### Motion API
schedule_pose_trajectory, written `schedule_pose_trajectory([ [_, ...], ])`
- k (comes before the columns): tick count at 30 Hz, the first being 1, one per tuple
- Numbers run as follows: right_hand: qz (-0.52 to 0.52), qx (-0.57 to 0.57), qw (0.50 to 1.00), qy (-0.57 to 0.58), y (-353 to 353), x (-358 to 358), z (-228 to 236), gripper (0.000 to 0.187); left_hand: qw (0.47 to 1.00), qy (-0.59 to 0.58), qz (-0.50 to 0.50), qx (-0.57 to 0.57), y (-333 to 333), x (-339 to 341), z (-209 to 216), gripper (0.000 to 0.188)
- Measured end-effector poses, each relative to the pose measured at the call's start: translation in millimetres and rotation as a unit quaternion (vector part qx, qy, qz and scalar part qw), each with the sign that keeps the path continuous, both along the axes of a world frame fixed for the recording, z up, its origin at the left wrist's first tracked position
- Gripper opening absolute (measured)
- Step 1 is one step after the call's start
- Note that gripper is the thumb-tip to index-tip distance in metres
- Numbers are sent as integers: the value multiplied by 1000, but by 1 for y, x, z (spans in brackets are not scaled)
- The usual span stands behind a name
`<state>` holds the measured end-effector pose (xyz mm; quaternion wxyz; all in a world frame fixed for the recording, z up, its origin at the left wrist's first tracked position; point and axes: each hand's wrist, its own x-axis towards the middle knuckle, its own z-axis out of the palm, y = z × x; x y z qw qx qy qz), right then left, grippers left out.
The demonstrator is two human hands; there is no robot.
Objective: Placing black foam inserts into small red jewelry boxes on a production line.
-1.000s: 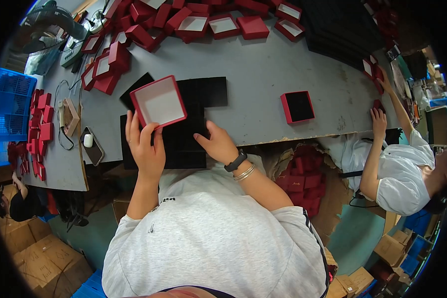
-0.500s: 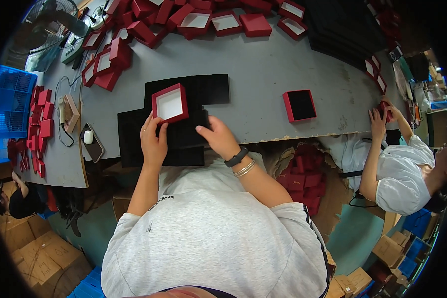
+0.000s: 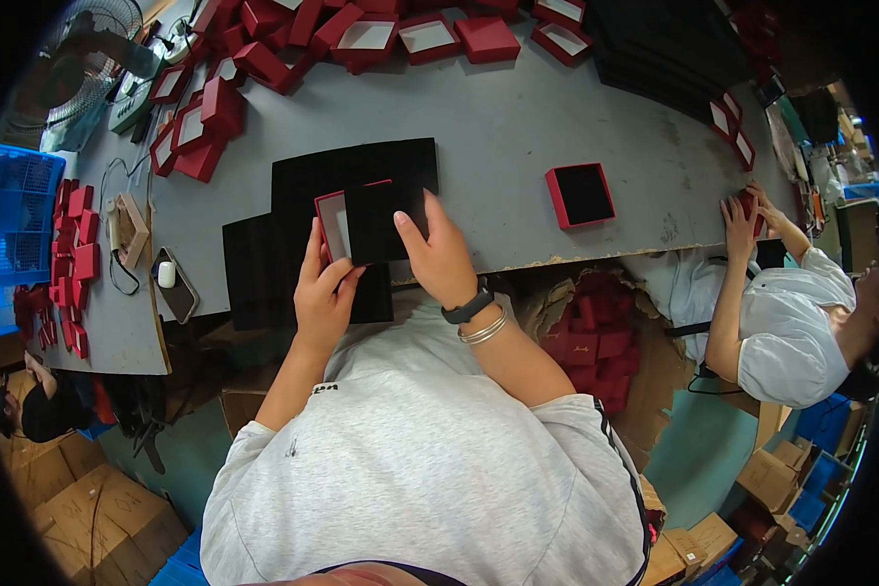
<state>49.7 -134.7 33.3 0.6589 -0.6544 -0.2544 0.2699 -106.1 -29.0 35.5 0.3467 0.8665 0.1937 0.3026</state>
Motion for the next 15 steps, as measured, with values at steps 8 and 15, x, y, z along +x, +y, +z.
schedule_pose_trajectory([
  [8,0,-51,989,-141,2,-20,-5,58,977,-119,-63,-168,-23,-1,-20,53],
  [15,29,5,996,-85,-5,-21,1,64,837,-183,49,-513,-21,-2,-3,56],
])
